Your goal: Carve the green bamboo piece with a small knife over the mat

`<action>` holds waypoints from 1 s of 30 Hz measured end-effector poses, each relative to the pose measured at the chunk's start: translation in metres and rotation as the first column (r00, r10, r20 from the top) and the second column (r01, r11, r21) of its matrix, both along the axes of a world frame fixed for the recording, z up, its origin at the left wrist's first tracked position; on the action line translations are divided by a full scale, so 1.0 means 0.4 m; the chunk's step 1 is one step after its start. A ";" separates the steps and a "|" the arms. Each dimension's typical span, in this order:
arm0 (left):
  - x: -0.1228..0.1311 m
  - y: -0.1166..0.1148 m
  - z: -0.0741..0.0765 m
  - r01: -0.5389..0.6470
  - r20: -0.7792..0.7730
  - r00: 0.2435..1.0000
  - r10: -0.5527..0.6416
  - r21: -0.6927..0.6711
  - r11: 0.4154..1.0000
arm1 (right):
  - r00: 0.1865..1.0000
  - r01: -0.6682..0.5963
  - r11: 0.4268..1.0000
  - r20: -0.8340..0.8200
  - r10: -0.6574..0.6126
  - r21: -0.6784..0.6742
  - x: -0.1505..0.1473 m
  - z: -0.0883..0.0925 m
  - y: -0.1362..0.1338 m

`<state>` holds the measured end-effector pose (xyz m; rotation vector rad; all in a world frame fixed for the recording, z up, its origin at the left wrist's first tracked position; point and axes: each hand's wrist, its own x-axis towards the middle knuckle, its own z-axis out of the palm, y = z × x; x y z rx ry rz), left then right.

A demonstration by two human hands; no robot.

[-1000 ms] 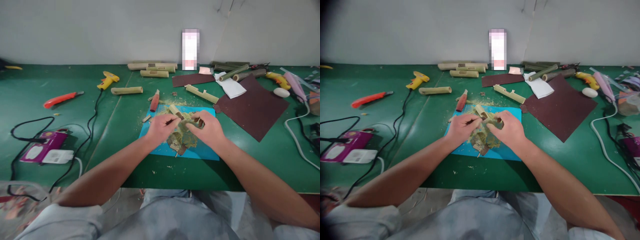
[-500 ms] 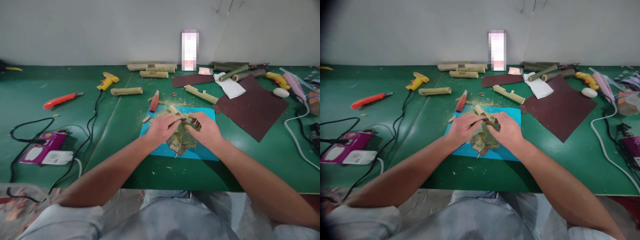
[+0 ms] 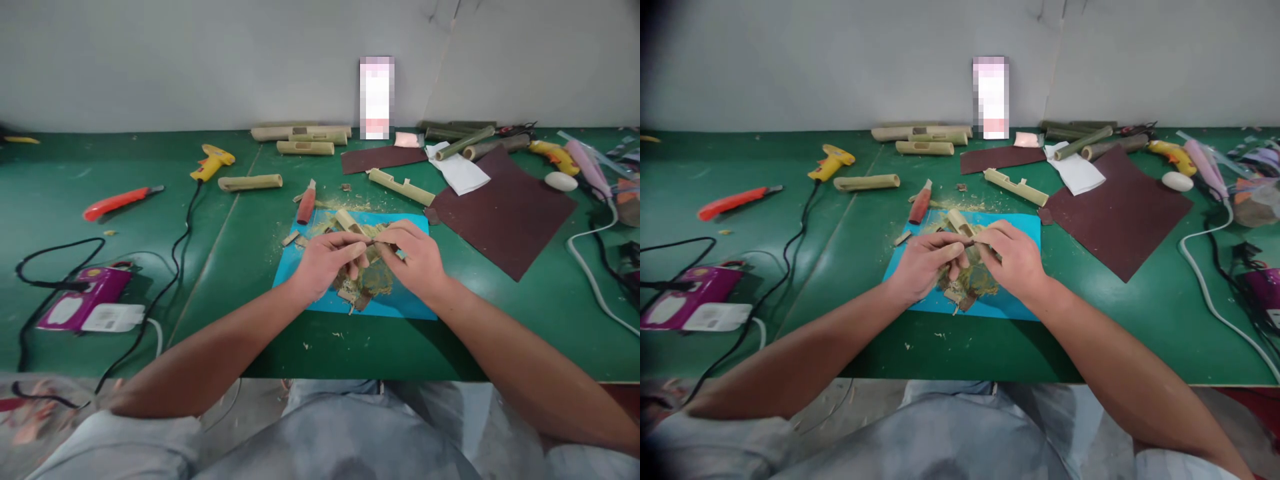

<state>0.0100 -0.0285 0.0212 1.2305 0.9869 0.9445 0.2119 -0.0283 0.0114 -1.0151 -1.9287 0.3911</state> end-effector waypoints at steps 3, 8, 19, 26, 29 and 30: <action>0.001 0.004 0.001 0.032 0.074 0.997 -0.024 -0.106 0.994 | 0.999 0.005 1.000 0.033 -0.005 0.003 0.002 0.002 0.002; -0.008 0.015 -0.008 -0.094 -0.051 0.994 0.096 0.044 0.995 | 0.995 0.036 0.999 0.089 -0.033 -0.029 -0.004 0.000 -0.002; -0.035 0.045 -0.047 0.289 -0.622 0.744 0.244 0.628 0.722 | 0.832 0.248 0.966 0.527 -0.172 -0.076 -0.023 -0.033 -0.004; -0.027 0.042 -0.064 0.447 -0.699 0.676 0.232 0.640 0.625 | 0.836 0.244 0.968 0.519 -0.180 -0.057 -0.032 -0.028 -0.013; -0.034 0.049 -0.066 0.476 -0.720 0.645 0.256 0.641 0.602 | 0.830 0.222 0.973 0.536 -0.154 -0.066 -0.029 -0.027 -0.012; -0.034 0.049 -0.066 0.475 -0.723 0.638 0.267 0.642 0.602 | 0.826 0.223 0.973 0.543 -0.152 -0.067 -0.028 -0.027 -0.013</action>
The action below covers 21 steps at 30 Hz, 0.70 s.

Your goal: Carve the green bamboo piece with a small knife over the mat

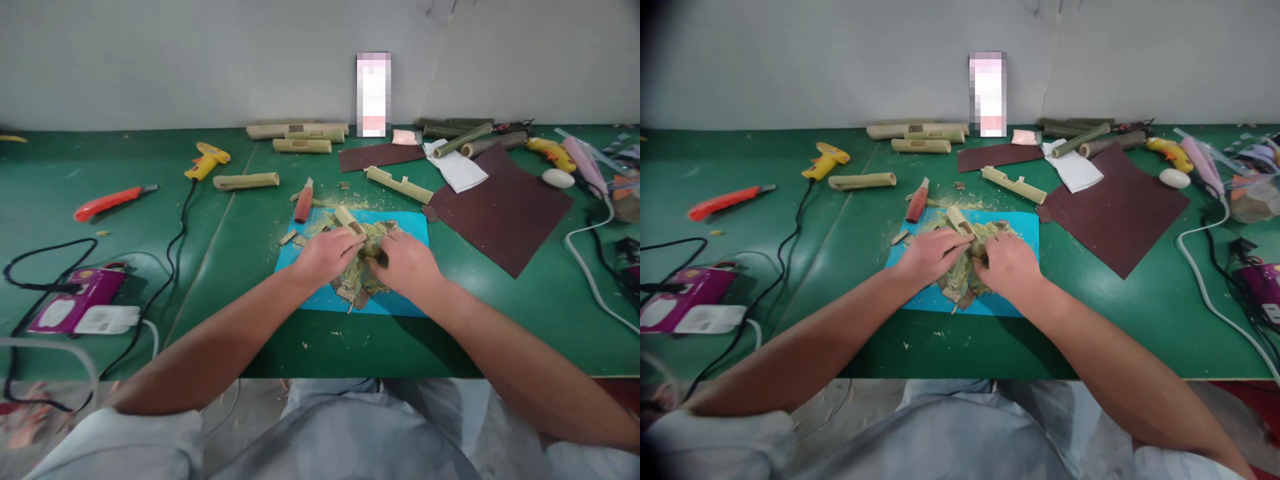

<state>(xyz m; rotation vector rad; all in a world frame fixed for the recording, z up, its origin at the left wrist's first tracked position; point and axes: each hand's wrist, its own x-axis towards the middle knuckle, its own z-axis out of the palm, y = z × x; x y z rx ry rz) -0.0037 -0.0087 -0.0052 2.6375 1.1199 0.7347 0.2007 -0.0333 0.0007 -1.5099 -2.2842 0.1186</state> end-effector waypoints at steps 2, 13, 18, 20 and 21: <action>0.004 -0.004 0.002 0.002 -0.015 1.000 -0.003 -0.019 1.000 | 1.000 0.009 1.000 0.014 -0.009 0.003 0.000 0.001 -0.002; 0.011 -0.014 0.027 0.031 0.011 0.999 -0.031 -0.057 0.998 | 0.999 0.011 1.000 0.045 -0.012 0.020 -0.003 0.015 -0.003; -0.013 -0.001 0.031 -0.077 0.115 0.991 0.071 0.048 0.996 | 0.999 0.019 0.999 0.049 -0.021 0.036 -0.006 0.033 -0.018; -0.025 0.016 0.027 -0.123 0.121 0.986 0.114 0.066 0.990 | 0.998 0.024 0.999 0.059 -0.026 0.037 -0.008 0.035 -0.020; -0.030 0.024 0.025 -0.141 0.114 0.985 0.133 0.067 0.988 | 0.997 0.022 0.999 0.069 -0.024 0.028 -0.009 0.034 -0.019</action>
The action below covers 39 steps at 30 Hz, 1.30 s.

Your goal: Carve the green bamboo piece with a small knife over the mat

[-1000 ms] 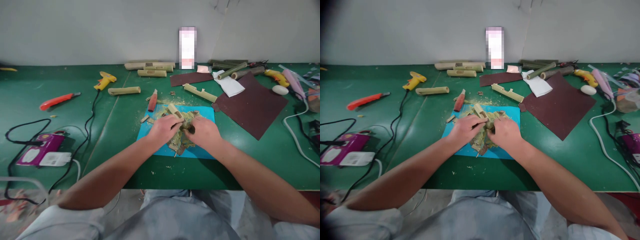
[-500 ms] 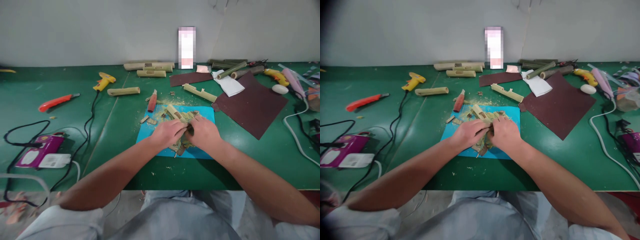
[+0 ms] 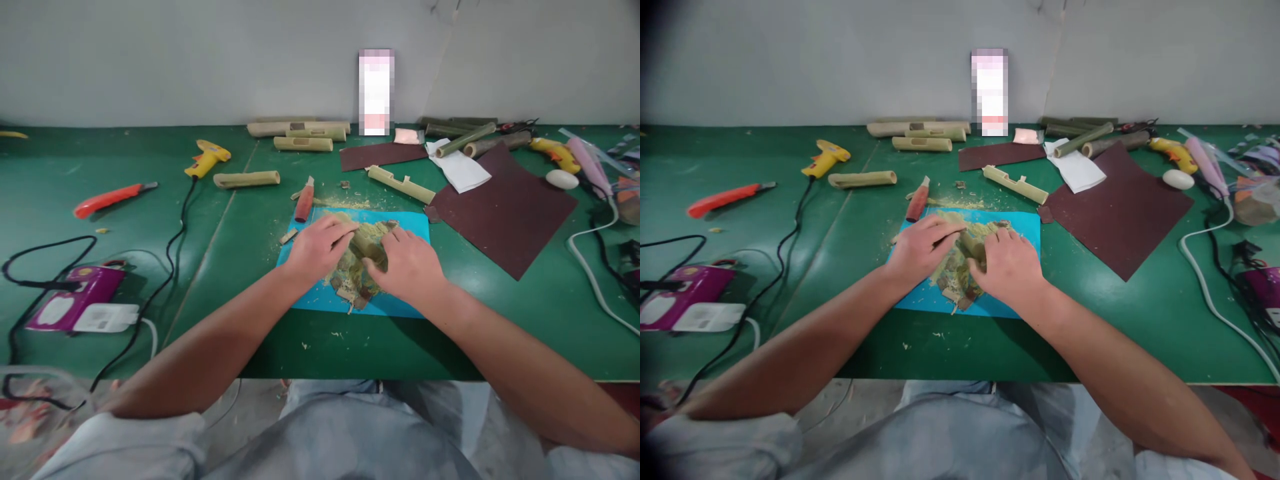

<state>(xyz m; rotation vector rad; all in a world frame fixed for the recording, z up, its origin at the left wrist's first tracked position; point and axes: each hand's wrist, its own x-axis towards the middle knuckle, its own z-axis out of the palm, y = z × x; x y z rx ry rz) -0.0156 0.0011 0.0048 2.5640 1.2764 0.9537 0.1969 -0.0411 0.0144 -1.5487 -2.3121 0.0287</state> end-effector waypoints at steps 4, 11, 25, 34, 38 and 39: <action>-0.011 0.020 -0.014 -0.066 -0.034 0.997 0.065 -0.005 0.998 | 0.999 -0.019 0.998 0.047 0.022 -0.064 -0.004 -0.005 0.005; 0.009 -0.005 -0.040 0.164 -0.158 0.975 -0.158 0.021 0.986 | 0.996 0.045 0.988 0.081 -0.034 -0.146 -0.005 0.002 0.005; -0.011 0.038 -0.039 0.051 -0.049 0.998 -0.047 0.087 0.995 | 0.994 0.071 0.983 0.095 -0.055 -0.169 -0.002 0.004 0.004; -0.019 0.045 -0.036 0.040 -0.097 0.995 -0.034 0.062 0.997 | 0.992 0.087 0.978 0.102 -0.069 -0.188 -0.004 0.006 0.002; -0.010 0.021 -0.035 0.185 -0.151 0.971 -0.184 -0.010 0.983 | 0.990 0.093 0.974 0.121 -0.069 -0.204 -0.005 0.005 0.003; -0.009 0.017 -0.035 0.192 -0.150 0.970 -0.192 -0.018 0.981 | 0.990 0.090 0.975 0.122 -0.067 -0.201 -0.005 0.005 0.004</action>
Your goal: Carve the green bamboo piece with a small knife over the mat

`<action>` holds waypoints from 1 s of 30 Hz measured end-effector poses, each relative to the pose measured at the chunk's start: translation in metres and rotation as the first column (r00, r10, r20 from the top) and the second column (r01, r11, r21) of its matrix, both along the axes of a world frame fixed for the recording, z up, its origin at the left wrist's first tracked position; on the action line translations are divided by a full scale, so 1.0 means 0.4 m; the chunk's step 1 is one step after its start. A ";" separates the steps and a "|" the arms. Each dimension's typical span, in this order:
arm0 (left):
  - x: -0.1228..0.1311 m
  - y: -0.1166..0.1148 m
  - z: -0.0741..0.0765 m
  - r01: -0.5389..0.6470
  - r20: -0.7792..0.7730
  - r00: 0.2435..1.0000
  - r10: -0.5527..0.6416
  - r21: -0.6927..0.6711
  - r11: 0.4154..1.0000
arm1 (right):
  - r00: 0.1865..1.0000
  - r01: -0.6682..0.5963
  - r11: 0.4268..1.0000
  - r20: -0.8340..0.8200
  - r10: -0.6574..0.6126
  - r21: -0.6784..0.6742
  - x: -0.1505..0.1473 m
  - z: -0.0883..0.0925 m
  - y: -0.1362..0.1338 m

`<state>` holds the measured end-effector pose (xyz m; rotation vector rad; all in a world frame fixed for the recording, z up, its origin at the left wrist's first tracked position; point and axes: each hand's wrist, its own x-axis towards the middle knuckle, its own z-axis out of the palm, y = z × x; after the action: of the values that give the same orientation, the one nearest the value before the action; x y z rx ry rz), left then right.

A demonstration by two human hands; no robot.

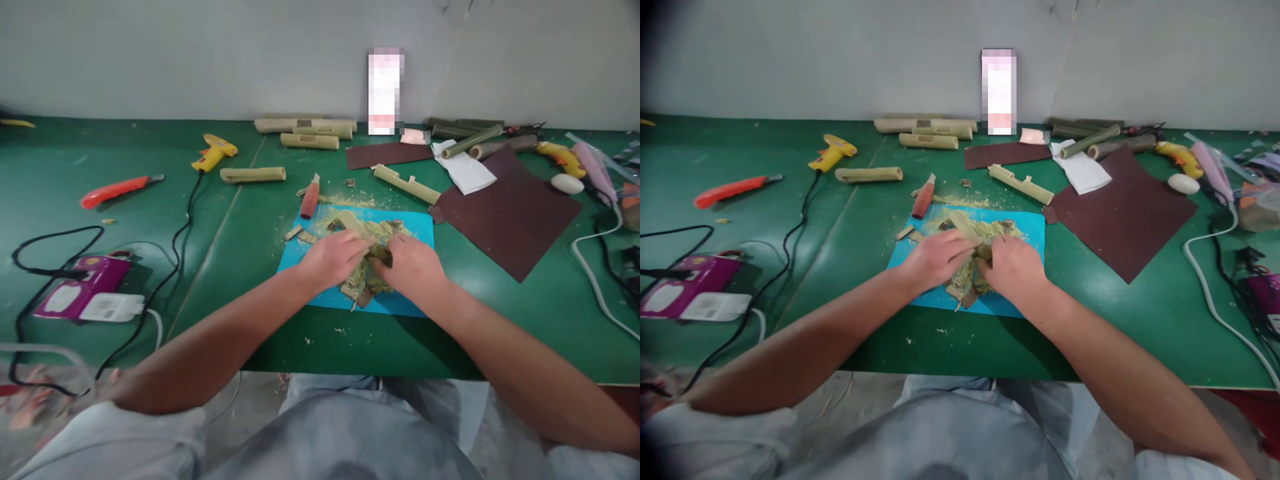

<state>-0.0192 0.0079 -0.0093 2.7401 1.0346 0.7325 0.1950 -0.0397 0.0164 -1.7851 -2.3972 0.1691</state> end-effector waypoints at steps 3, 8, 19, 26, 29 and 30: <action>-0.001 -0.003 -0.001 -0.145 0.037 0.989 0.144 0.051 0.988 | 1.000 -0.003 1.000 -0.004 0.003 0.003 0.002 0.002 0.001; 0.008 -0.008 -0.006 -0.011 -0.026 1.000 0.010 -0.018 1.000 | 1.000 0.007 1.000 0.000 -0.007 -0.021 0.004 0.003 0.003; 0.009 -0.004 -0.004 -0.058 -0.002 0.998 0.058 0.022 0.998 | 1.000 -0.006 1.000 -0.002 0.006 0.011 0.004 0.003 0.002; 0.008 0.000 -0.001 -0.024 -0.064 0.998 0.024 -0.006 1.000 | 1.000 -0.028 1.000 0.008 0.028 -0.012 0.003 0.014 0.000; 0.006 0.003 0.004 -0.124 0.012 0.992 0.123 0.026 0.992 | 1.000 -0.028 1.000 0.014 0.028 0.008 0.001 0.017 -0.001; 0.006 0.004 0.004 -0.166 0.039 0.986 0.165 0.025 0.986 | 0.999 -0.028 1.000 0.016 0.028 0.007 0.001 0.018 -0.002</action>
<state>-0.0167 0.0095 -0.0078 2.6761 1.2651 0.8234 0.1953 -0.0404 0.0235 -1.7571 -2.4318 0.1496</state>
